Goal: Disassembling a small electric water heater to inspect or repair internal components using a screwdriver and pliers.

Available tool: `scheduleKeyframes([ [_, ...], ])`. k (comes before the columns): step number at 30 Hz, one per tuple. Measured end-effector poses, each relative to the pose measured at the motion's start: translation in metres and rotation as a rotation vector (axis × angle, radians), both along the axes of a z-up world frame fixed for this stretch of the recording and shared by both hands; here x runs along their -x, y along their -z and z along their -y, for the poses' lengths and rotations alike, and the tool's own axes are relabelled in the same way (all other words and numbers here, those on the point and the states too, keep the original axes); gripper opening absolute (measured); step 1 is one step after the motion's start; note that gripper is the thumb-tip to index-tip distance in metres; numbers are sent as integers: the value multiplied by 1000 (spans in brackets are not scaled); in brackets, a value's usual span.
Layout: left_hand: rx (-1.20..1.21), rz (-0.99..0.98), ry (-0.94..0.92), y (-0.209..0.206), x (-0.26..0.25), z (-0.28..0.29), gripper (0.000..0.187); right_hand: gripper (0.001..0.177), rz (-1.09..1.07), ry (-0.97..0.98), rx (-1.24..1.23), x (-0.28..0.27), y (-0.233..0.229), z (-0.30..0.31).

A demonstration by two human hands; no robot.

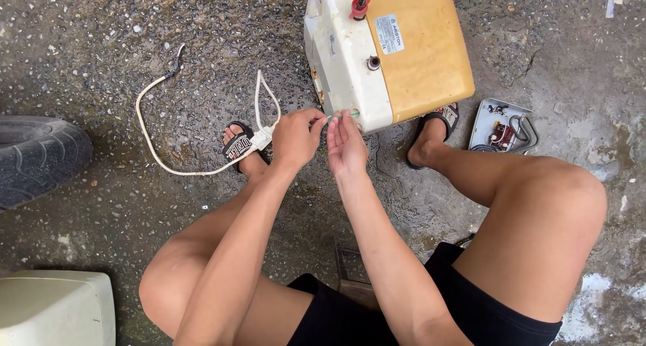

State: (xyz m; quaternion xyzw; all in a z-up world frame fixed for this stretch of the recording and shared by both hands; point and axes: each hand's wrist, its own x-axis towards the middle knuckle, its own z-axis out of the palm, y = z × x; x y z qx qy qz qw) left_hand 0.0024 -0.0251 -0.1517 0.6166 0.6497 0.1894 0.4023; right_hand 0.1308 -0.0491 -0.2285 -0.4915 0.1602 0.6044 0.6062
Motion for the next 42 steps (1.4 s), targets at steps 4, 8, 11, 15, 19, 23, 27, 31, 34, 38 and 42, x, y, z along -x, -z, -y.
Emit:
scheduleKeyframes([
  [4, -22, -24, 7, 16, -6, -6, 16, 24, 46, -123, 6, -11, -4, 13],
  [8, 5, -62, -5, 25, -6, -11, 13, 25, 191, -239, -31, -27, -34, 31],
  [11, 41, -91, -73, 22, -13, -10, 15, 23, 314, -323, -48, -54, -34, 40],
  [15, 74, 62, -97, 22, -32, -2, 17, 20, 501, -339, -76, -87, -36, 43],
  [19, -15, 54, -51, 29, -41, 1, 15, 17, 887, -336, -148, -97, -50, 21],
  [23, -57, 125, -41, 29, -47, -6, 11, 26, 1502, -568, -273, -119, -76, -18],
  [27, -135, 147, 2, 17, -51, 1, 12, 78, 1693, -1076, -227, -132, -86, -51],
  [31, -128, 85, -11, 20, -61, 4, 12, 85, 1743, -1253, -296, -151, -55, -45],
  [34, -165, 62, -14, 25, -59, 5, 13, 86, 1766, -1290, -285, -151, -47, -46],
  [38, -181, 120, 18, 35, -55, -1, 10, 87, 1799, -1325, -273, -151, -42, -47],
  [42, -123, 201, 110, 35, -50, -4, 21, 89, 1798, -1401, -233, -154, -41, -48],
])
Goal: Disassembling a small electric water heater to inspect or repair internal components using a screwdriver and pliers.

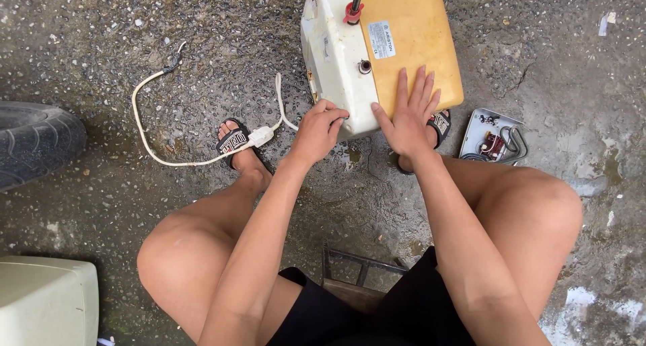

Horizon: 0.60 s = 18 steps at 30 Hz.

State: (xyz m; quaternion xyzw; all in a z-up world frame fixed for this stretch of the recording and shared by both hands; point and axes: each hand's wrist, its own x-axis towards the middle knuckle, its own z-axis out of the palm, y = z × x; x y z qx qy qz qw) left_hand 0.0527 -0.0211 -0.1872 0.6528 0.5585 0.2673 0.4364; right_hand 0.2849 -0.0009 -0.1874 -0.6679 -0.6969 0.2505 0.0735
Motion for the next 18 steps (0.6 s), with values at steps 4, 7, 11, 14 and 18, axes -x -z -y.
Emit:
scheduleKeyframes([
  [4, 74, 14, 39, 19, 1, 0, 30, 90, 14, 13, 12, 2, -2, -3],
  [7, 62, 27, -20, 36, -5, -2, 26, 112, 19, 25, 80, -1, -17, -12],
  [11, 144, 145, -214, 20, -13, 1, 18, 93, -7, 321, 56, -50, -2, -39],
  [14, 202, 173, -337, 7, -16, 0, 15, 100, -151, 586, 74, -100, 52, -53],
  [18, 321, 193, -439, 2, -23, -1, 15, 97, -513, 785, 124, -138, 94, -50],
])
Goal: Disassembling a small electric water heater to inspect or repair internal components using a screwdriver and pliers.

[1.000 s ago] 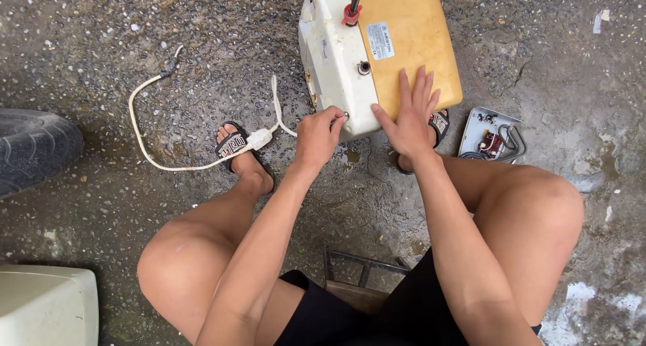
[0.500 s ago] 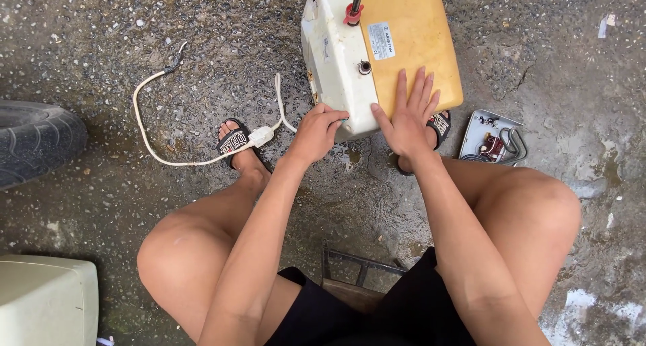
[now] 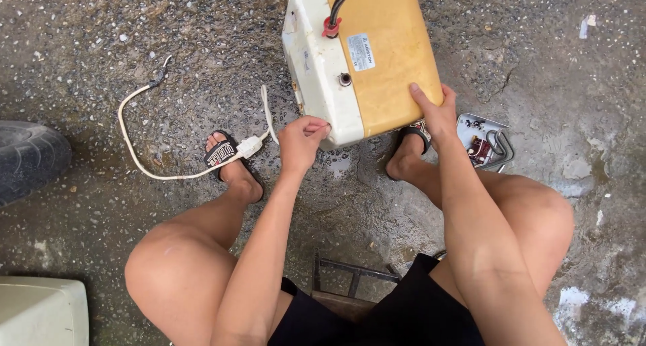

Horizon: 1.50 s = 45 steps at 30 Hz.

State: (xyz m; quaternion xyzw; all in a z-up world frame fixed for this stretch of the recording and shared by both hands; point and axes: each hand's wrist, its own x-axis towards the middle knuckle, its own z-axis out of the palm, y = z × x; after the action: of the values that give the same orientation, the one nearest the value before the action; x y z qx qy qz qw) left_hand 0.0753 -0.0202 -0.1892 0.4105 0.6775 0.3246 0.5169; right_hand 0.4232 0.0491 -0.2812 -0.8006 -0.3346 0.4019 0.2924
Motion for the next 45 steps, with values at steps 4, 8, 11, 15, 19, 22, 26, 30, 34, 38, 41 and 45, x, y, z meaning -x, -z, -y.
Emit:
scheduleKeyframes([
  [4, -6, -46, -4, 8, 2, -2, 11, 102, -457, 183, 51, 28, -40, 8],
  [8, 86, -8, -63, 1, 27, -6, 16, 97, -358, 199, 50, 56, -71, 31],
  [11, 162, -69, -4, 12, 77, -19, 16, 96, -332, 170, 129, 83, -82, 57],
  [15, 246, -256, 119, 25, 141, -49, 16, 110, -439, 88, 200, 122, -63, 83],
  [19, 215, -198, 159, 4, 145, -48, 21, 120, -492, -53, 290, 152, -101, 99],
  [22, 167, -140, 156, 9, 139, -49, 25, 120, -515, -4, 282, 153, -87, 107],
  [26, 122, -94, 139, -11, 112, -41, 24, 117, -537, 81, 242, 143, -98, 112],
  [30, 69, -191, 213, -42, 73, -36, 22, 108, -623, 92, 168, 108, -106, 114],
  [34, 36, -273, 306, -72, 26, -21, 19, 98, -737, 156, 68, 80, -75, 148],
  [38, -108, -326, 409, -114, -33, -3, 23, 97, -969, 281, -11, 77, -65, 188],
  [41, -239, -386, 487, -116, -51, -12, 21, 99, -1128, 427, -41, 100, -42, 195],
  [45, -385, -508, 573, -116, -65, -12, 19, 98, -1254, 547, 12, 131, 16, 212],
])
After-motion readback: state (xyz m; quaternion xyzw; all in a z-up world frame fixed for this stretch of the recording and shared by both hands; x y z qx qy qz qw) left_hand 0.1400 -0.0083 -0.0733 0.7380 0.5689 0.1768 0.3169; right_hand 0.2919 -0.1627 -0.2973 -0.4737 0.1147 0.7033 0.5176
